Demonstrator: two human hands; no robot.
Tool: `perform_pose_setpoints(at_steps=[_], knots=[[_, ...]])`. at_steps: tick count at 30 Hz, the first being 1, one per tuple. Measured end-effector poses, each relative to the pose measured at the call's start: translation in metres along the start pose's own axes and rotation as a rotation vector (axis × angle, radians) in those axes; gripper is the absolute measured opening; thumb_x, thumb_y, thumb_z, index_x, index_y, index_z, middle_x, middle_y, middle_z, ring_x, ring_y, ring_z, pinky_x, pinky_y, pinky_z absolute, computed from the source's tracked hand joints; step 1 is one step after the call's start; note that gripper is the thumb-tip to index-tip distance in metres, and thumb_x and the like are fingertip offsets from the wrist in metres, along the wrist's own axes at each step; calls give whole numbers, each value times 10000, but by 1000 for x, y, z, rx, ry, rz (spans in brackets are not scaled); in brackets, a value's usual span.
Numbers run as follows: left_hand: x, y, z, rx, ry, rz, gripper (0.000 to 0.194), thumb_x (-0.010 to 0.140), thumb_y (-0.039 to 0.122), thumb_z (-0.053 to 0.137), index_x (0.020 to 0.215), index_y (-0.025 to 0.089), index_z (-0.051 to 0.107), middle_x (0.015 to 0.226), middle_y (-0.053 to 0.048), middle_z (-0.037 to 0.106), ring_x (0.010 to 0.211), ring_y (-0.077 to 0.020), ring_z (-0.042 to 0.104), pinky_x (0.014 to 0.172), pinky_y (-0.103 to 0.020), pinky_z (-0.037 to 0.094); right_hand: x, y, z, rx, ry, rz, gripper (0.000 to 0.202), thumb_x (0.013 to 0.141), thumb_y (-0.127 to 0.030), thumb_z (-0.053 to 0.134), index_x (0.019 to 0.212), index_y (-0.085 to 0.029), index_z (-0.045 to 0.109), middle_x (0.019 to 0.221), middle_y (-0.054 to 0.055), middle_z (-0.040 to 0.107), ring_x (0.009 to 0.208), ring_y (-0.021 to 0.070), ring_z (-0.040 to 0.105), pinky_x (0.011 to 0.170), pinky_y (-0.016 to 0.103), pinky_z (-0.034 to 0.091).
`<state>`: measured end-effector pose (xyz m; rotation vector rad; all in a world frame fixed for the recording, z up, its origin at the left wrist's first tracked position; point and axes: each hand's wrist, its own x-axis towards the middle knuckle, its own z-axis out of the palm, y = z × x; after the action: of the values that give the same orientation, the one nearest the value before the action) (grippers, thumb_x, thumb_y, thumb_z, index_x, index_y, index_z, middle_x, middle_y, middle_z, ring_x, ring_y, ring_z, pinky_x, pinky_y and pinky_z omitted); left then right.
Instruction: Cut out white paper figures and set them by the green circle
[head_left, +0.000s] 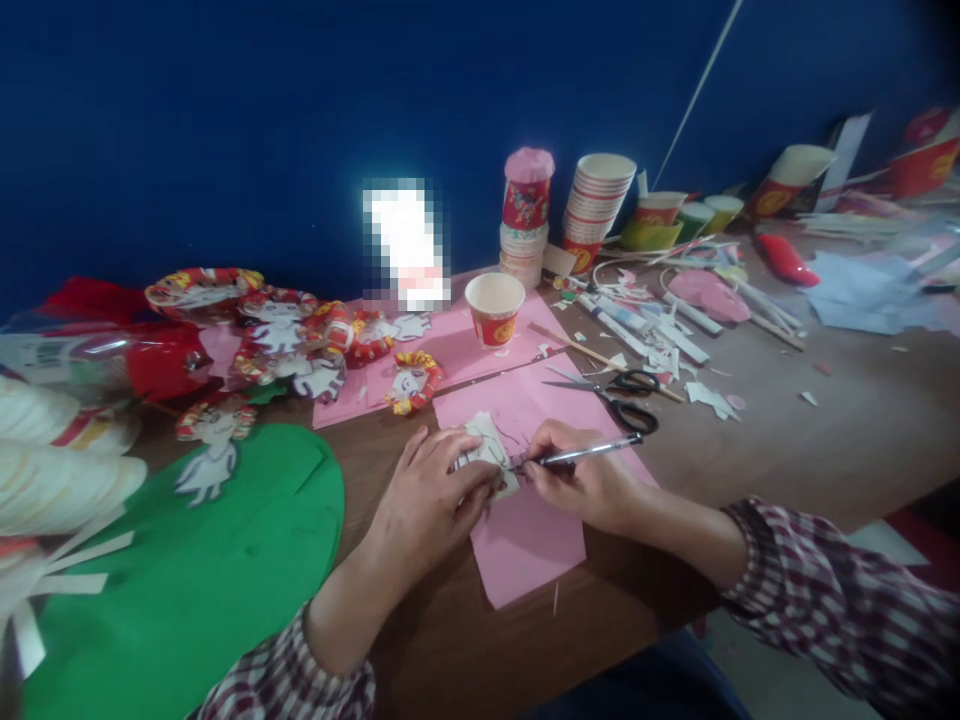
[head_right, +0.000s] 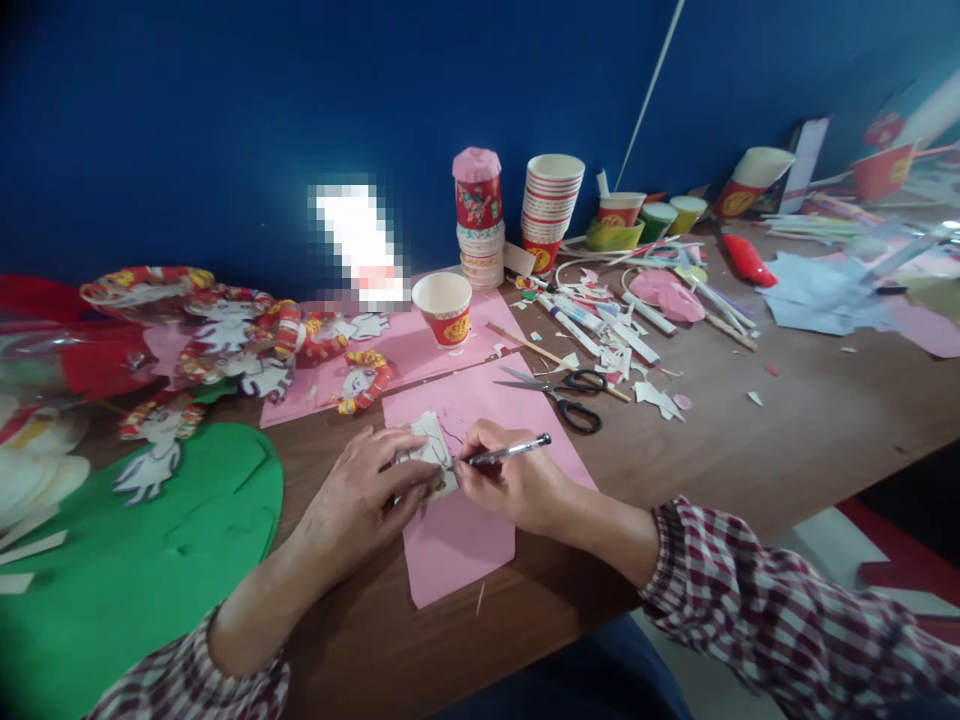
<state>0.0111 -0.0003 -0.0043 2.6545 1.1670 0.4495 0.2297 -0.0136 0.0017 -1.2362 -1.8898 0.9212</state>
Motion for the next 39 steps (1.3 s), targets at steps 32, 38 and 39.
perform_pose_setpoints(at_steps=[32, 38, 39], knots=[[-1, 0, 0, 0, 4, -1, 189, 856, 218, 535, 1002, 287, 634, 1179, -35, 609, 1175, -242, 509, 1032, -508, 327, 0, -1, 1, -121, -56, -79, 7, 825, -183, 589, 826, -178, 585, 717, 18, 668, 590, 116, 604, 560, 211, 470], [-1, -1, 1, 1, 11, 6, 187, 857, 222, 536, 1007, 282, 629, 1180, -40, 609, 1165, -240, 515, 1029, -508, 333, 1, -1, 0, -120, -57, -67, 20, 817, -181, 601, 828, -182, 585, 712, 13, 669, 588, 115, 602, 556, 207, 469], [-1, -1, 1, 0, 10, 7, 187, 856, 222, 537, 1007, 283, 630, 1179, -40, 608, 1165, -240, 514, 1030, -507, 332, 0, 0, 0, -117, -63, -64, 20, 818, -183, 602, 828, -183, 585, 707, 10, 667, 579, 111, 597, 554, 206, 467]])
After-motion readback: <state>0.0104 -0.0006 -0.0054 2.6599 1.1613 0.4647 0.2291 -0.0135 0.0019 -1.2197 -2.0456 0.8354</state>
